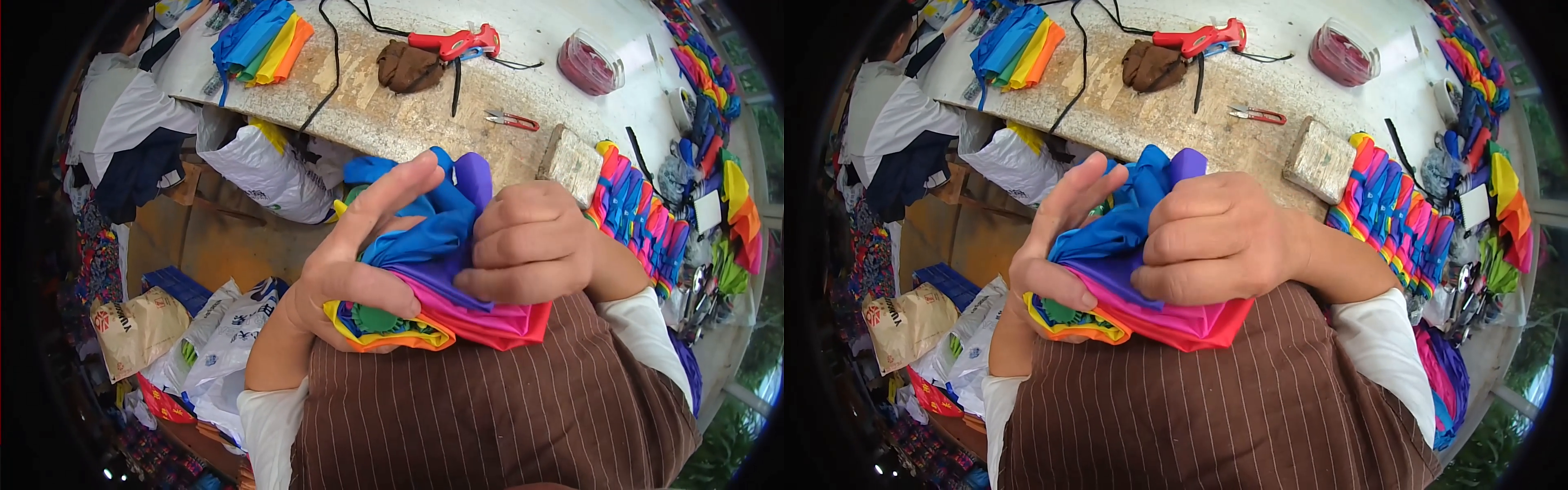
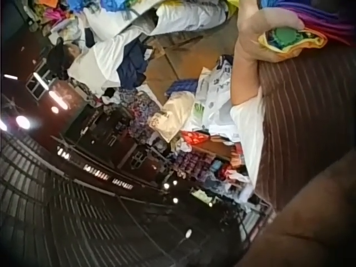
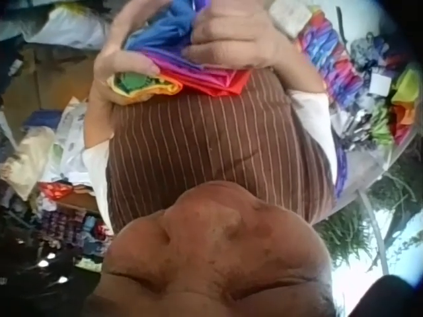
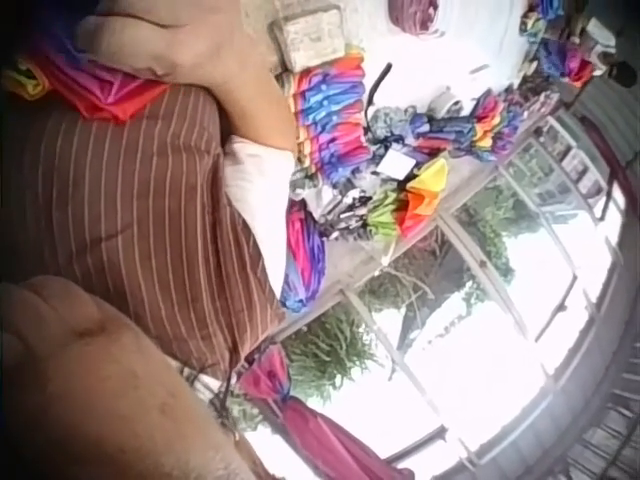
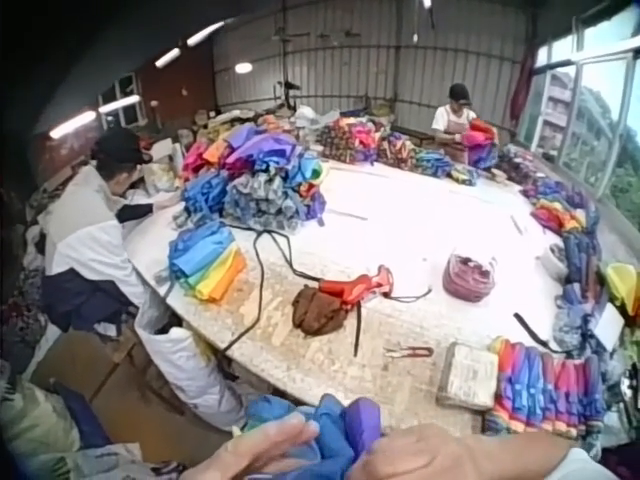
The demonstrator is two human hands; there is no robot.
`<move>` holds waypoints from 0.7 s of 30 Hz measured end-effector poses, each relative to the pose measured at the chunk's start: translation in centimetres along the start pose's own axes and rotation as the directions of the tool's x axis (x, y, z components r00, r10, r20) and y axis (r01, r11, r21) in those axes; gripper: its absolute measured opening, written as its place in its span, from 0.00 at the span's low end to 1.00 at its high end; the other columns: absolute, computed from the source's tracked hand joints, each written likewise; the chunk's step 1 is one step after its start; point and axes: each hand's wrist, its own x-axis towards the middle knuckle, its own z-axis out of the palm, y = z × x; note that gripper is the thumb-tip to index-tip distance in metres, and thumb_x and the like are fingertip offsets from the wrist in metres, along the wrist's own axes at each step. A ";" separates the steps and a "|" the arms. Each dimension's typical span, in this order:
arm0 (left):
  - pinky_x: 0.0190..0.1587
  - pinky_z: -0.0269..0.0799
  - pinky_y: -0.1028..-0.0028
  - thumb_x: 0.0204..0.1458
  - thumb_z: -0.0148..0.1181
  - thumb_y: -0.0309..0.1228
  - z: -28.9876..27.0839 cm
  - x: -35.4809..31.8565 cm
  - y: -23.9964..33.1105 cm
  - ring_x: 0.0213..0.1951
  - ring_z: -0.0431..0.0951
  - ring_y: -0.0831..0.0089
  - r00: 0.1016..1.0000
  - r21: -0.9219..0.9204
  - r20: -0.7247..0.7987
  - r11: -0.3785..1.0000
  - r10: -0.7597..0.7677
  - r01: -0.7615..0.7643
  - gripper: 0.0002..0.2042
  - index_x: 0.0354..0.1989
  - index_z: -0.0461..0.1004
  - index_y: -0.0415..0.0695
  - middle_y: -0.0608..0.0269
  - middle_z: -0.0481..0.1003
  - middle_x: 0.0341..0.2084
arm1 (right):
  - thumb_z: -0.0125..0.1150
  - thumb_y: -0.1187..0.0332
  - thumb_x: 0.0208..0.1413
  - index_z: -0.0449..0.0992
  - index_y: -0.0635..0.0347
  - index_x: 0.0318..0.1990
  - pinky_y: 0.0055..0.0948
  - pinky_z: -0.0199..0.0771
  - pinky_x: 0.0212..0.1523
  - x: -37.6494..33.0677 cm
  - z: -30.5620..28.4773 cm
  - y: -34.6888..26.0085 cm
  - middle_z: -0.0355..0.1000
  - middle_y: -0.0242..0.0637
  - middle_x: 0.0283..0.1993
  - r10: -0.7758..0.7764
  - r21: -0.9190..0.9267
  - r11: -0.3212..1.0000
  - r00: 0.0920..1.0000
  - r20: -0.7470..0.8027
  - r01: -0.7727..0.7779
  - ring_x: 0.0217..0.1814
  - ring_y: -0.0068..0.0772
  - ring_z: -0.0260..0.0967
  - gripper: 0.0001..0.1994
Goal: Folding and rolling rainbow-colored umbrellas at a production workstation.
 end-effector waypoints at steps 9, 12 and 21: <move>0.57 0.60 0.51 0.37 0.71 0.30 0.2 -0.6 0.5 0.63 0.53 0.38 0.997 0.003 0.079 1.000 -0.001 0.000 0.15 0.36 0.75 0.52 0.30 0.46 0.63 | 0.72 0.64 0.41 0.78 0.57 0.32 0.31 0.71 0.31 0.4 -0.6 0.7 0.69 0.34 0.28 0.361 0.258 0.909 0.927 -0.100 -0.326 0.26 0.34 0.68 0.12; 0.56 0.61 0.51 0.37 0.71 0.30 0.1 -0.1 0.3 0.64 0.52 0.38 0.993 -0.011 0.115 1.000 -0.007 0.009 0.15 0.36 0.76 0.53 0.31 0.46 0.63 | 0.71 0.64 0.40 0.78 0.55 0.31 0.27 0.71 0.26 0.8 -0.1 0.2 0.69 0.32 0.30 0.065 -0.074 0.995 0.994 -0.085 -0.071 0.29 0.32 0.68 0.11; 0.56 0.61 0.51 0.37 0.70 0.29 0.6 0.1 -0.2 0.64 0.50 0.39 0.988 -0.043 0.155 0.999 -0.015 0.022 0.15 0.37 0.77 0.54 0.31 0.45 0.63 | 0.69 0.67 0.42 0.75 0.56 0.29 0.27 0.72 0.27 2.1 -2.9 -0.7 0.71 0.33 0.33 -0.033 0.049 0.998 0.982 0.185 0.025 0.32 0.31 0.71 0.08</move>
